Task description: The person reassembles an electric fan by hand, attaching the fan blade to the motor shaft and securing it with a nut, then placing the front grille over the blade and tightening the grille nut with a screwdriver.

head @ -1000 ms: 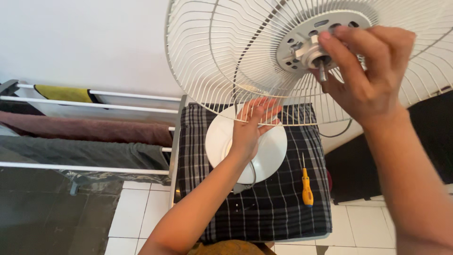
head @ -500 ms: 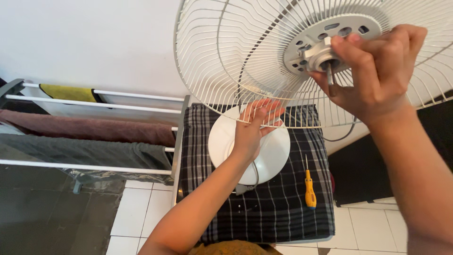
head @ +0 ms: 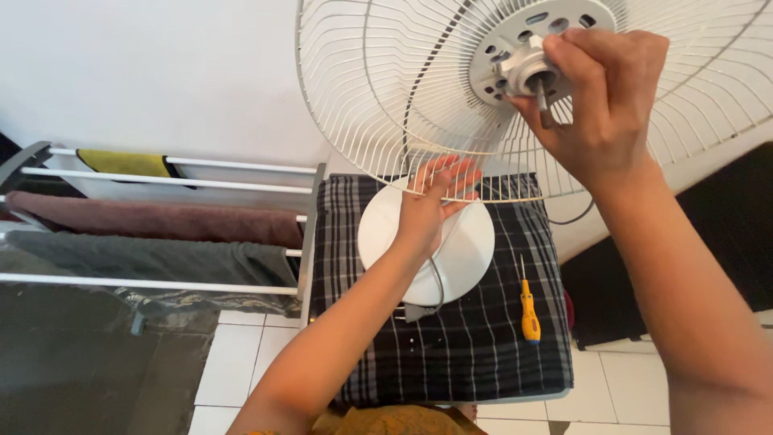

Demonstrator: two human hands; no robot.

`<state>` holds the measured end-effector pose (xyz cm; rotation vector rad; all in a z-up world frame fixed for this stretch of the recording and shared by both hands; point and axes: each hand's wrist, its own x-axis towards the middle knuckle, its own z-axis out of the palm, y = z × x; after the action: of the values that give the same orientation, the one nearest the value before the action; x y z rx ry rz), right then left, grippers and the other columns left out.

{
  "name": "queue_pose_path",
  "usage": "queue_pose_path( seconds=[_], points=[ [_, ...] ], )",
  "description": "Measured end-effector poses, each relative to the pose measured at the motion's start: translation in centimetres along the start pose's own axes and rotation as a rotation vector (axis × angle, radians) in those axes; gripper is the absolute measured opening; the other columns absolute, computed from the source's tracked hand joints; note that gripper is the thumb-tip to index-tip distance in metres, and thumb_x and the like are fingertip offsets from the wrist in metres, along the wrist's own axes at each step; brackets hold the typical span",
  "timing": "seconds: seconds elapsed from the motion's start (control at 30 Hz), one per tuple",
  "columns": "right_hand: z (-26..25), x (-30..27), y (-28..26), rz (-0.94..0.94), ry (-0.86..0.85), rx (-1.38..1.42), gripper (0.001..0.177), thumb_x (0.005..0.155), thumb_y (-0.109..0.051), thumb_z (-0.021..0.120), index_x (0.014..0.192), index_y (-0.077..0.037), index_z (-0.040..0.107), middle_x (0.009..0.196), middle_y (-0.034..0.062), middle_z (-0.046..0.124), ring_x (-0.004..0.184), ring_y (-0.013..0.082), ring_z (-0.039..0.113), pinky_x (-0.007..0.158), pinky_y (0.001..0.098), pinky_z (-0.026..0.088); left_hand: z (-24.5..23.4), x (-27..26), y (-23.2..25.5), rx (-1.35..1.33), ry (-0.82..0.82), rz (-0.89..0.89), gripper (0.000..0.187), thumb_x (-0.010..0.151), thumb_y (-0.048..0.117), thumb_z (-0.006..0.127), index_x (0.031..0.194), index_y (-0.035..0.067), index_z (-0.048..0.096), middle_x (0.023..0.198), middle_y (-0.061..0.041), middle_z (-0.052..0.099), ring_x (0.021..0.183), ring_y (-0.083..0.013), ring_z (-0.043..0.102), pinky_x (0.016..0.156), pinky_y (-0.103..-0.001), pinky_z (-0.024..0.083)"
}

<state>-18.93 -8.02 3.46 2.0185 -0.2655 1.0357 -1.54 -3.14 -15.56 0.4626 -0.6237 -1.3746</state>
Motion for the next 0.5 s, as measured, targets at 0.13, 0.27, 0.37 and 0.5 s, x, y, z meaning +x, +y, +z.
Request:
queue_pose_path(
  seconds=[0.13, 0.27, 0.37, 0.5],
  points=[
    [0.4, 0.0, -2.0, 0.158, 0.082, 0.074, 0.057, 0.095, -0.027, 0.089, 0.135, -0.001, 0.058, 0.130, 0.0154, 0.051, 0.116, 0.0331, 0.052, 0.097, 0.0443, 0.048, -0.2, 0.2, 0.1, -0.029, -0.026, -0.009, 0.041, 0.104, 0.024, 0.056, 0.137, 0.002, 0.050, 0.139, -0.019, 0.060, 0.128, -0.0337, 0.062, 0.102, -0.045, 0.054],
    [0.0, -2.5, -7.8, 0.590, 0.202, 0.285, 0.056, 0.101, -0.016, 0.080, 0.146, -0.003, 0.049, 0.139, 0.0128, 0.047, 0.117, 0.0255, 0.053, 0.095, 0.0335, 0.050, -1.0, 0.1, -0.8, -0.048, 0.008, -0.022, 0.041, 0.102, 0.023, 0.059, 0.136, 0.001, 0.048, 0.137, -0.021, 0.061, 0.128, -0.0333, 0.061, 0.105, -0.043, 0.052],
    [-1.2, -5.2, -12.8, 0.935, 0.245, 0.696, 0.046, 0.109, -0.005, 0.069, 0.149, -0.001, 0.049, 0.136, 0.0120, 0.047, 0.123, 0.0187, 0.054, 0.102, 0.0304, 0.047, -1.3, -1.3, -1.4, -0.073, 0.055, -0.047, 0.041, 0.102, 0.019, 0.059, 0.135, -0.001, 0.046, 0.135, -0.021, 0.061, 0.129, -0.0316, 0.060, 0.107, -0.042, 0.052],
    [-0.9, -7.0, -15.6, 1.365, 0.443, 1.372, 0.042, 0.110, -0.016, 0.055, 0.145, 0.005, 0.047, 0.140, 0.0155, 0.056, 0.129, 0.0234, 0.057, 0.114, 0.0387, 0.046, -0.9, -5.0, -1.4, -0.151, 0.092, -0.091, 0.039, 0.104, 0.017, 0.057, 0.133, -0.007, 0.047, 0.132, -0.020, 0.062, 0.131, -0.0306, 0.060, 0.108, -0.042, 0.051]
  ],
)
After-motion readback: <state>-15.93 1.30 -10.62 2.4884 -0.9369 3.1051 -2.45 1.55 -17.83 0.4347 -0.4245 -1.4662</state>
